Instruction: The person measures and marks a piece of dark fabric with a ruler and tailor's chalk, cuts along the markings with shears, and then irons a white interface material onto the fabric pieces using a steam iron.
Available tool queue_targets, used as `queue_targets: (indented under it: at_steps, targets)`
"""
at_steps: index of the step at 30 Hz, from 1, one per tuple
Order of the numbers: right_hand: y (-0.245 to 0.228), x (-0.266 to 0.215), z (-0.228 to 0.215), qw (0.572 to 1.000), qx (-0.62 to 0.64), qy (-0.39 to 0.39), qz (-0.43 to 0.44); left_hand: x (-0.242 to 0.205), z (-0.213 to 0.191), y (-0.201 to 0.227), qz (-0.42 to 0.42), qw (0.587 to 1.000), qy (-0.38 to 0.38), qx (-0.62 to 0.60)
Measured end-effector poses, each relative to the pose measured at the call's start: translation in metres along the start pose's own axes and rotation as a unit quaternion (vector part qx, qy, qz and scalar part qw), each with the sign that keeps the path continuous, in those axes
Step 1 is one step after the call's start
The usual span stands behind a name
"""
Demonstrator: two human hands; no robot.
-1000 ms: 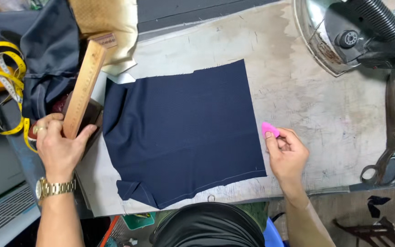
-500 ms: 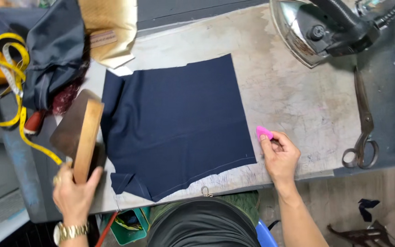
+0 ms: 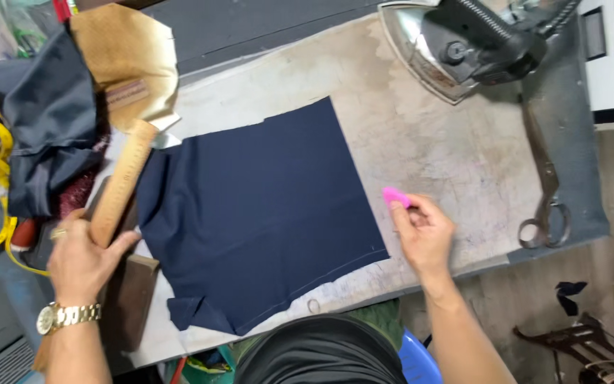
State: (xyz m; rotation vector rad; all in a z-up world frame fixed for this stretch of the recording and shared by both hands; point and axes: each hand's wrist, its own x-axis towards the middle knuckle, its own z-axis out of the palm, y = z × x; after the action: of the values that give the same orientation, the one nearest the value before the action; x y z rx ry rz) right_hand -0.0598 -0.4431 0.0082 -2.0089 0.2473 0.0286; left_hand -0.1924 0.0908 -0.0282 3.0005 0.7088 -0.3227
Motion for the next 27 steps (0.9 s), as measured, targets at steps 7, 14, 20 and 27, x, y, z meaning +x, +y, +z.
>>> queue_targets:
  at_steps: [7,14,20,27]
  targets:
    - [-0.004,0.004,0.007,0.998,0.043,-0.030,0.035,-0.053,-0.005,-0.045,-0.057,0.994,-0.003,0.098]
    - [-0.003,0.004,0.019,0.997,0.038,-0.037,0.052,-0.144,-0.009,-0.021,-0.090,0.988,0.007,0.128]
    - [-0.003,0.005,0.021,0.996,0.039,-0.031,0.067,-0.116,-0.007,0.012,0.066,0.974,0.195,0.097]
    - [-0.030,0.030,0.048,0.992,0.095,-0.066,0.044,0.041,-0.032,0.149,0.318,0.926,0.202,-0.013]
